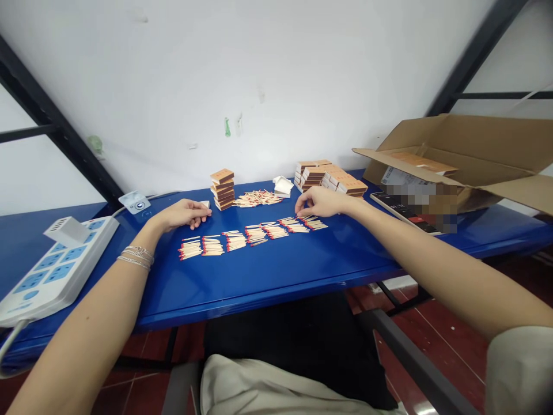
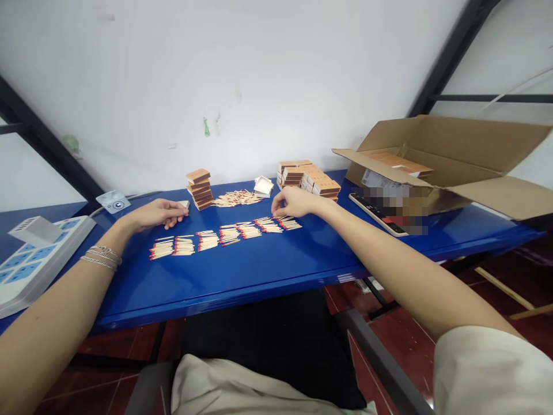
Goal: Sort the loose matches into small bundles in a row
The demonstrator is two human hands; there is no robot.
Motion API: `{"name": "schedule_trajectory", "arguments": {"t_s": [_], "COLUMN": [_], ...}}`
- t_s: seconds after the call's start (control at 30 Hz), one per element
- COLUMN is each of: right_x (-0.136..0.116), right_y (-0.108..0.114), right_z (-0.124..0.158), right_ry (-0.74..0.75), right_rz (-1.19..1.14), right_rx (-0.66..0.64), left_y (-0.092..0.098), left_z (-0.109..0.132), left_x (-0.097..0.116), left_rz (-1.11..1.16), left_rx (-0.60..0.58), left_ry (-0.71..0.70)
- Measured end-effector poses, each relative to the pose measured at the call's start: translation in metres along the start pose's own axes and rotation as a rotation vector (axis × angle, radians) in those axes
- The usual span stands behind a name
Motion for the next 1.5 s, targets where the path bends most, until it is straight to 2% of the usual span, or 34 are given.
{"name": "schedule_trajectory", "arguments": {"t_s": [0.37,0.6,0.7,0.8,1.0,1.17,1.3,1.5], "right_x": [0.009,0.009,0.003,-0.008,-0.043,-0.067,-0.068,-0.059], "right_y": [0.000,0.003,0.006,0.006,-0.008,-0.018,-0.025,-0.032], "right_z": [-0.004,0.004,0.006,0.004,-0.007,-0.016,-0.027,-0.038], "right_ry": [0.007,-0.019,-0.012,0.003,0.087,0.198,0.148,0.095], "right_rz": [-0.036,-0.037,-0.042,-0.037,-0.090,-0.151,-0.167,-0.238], "right_rx": [-0.033,-0.057,-0.058,-0.004,0.014,-0.029,0.023,-0.028], "left_y": [-0.001,-0.002,-0.001,-0.001,-0.001,-0.001,-0.001,-0.003], "left_z": [0.001,0.002,0.002,0.001,0.001,0.000,0.000,0.002], "left_x": [0.002,0.003,0.003,0.002,0.002,0.000,0.000,0.002], "left_rz": [-0.002,-0.004,-0.003,-0.006,-0.018,-0.023,-0.017,0.001], "left_rx": [0.002,0.007,-0.002,-0.006,0.006,-0.002,-0.002,-0.002], "left_ry": [0.001,0.005,0.000,-0.001,0.005,0.002,0.001,-0.004]}}
Point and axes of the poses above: each hand's wrist, its own z-axis away from the middle knuckle, its own y-axis out of the back of the hand, x = y × z, the point moved 2 cm from there along -z, towards the middle knuckle, and after that the axes turned 2 degrees about -y, right-handed, at the moved point
